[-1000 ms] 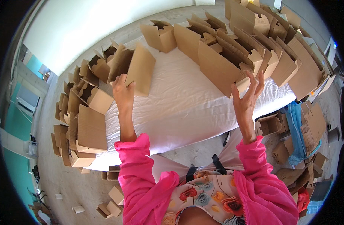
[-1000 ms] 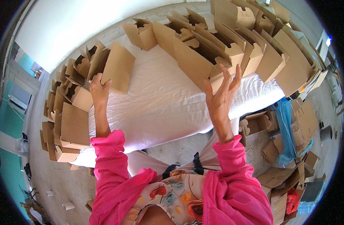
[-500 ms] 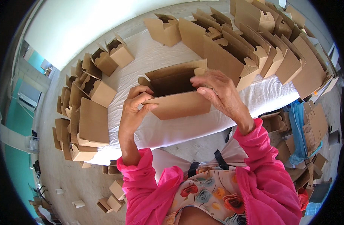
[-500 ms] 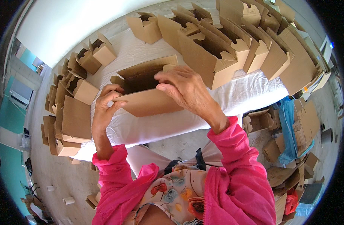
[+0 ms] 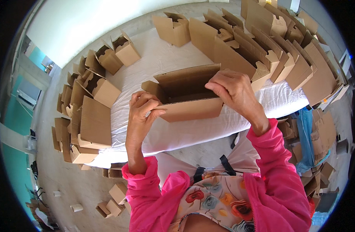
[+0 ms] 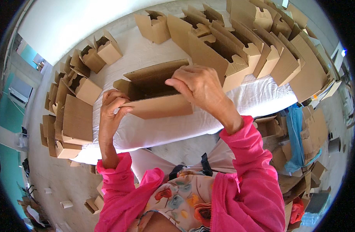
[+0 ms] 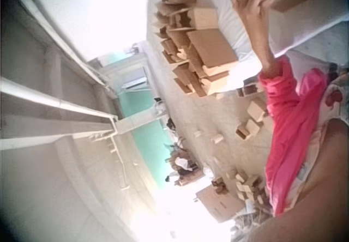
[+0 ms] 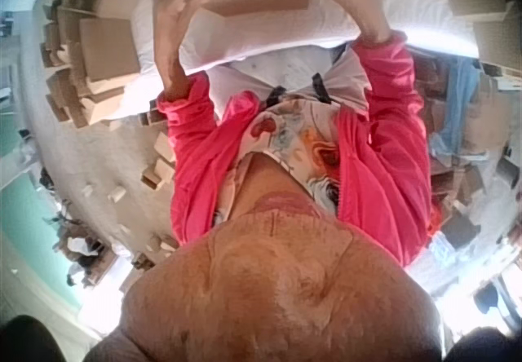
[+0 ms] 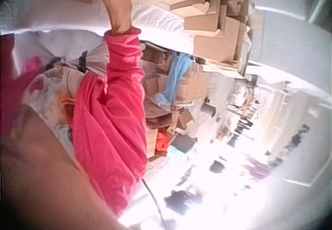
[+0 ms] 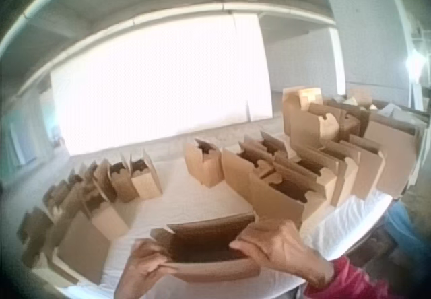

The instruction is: The person places bottles wrapped in plastic into cardboard boxes, one by one, and luego closes the top flaps of each box.

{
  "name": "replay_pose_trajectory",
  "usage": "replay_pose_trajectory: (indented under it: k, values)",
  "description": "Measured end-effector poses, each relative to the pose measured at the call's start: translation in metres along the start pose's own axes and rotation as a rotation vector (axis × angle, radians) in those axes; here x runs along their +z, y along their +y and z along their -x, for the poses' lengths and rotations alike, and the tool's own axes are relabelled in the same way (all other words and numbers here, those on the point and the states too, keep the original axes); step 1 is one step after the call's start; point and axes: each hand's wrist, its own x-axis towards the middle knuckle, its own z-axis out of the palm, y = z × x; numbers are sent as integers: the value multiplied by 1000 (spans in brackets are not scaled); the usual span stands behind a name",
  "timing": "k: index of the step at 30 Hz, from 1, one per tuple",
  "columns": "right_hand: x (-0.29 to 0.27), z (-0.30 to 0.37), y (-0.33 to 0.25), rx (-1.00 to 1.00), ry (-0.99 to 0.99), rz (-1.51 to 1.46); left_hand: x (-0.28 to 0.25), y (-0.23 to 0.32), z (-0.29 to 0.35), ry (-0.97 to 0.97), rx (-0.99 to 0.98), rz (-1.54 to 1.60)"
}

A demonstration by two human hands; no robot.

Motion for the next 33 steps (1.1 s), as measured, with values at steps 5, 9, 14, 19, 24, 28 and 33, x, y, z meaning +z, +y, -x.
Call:
replay_pose_trajectory:
  k: [5, 9, 14, 19, 24, 28, 33]
  values:
    - [-9, 22, 4, 142, -77, 28, 5, 0, 11, 7, -39, 169]
    - [-11, 39, 7, 270, -171, -136, 8, -5, 26, 4, -86, 264]
    - [-4, 51, 5, 42, -272, -36, 23, -18, 32, 76, -117, 294]
    - [11, 51, 6, 21, -190, 204, 7, -43, 2, 26, -47, 721]
    - [1, 52, 0, 103, -110, 365, 22, -98, -98, 128, -277, 536]
    - [1, 60, 1, 155, -122, 410, 85, -121, -176, -85, -202, 308]
    - [2, 68, 6, 186, -115, 330, 139, -156, -251, 31, 108, -178]
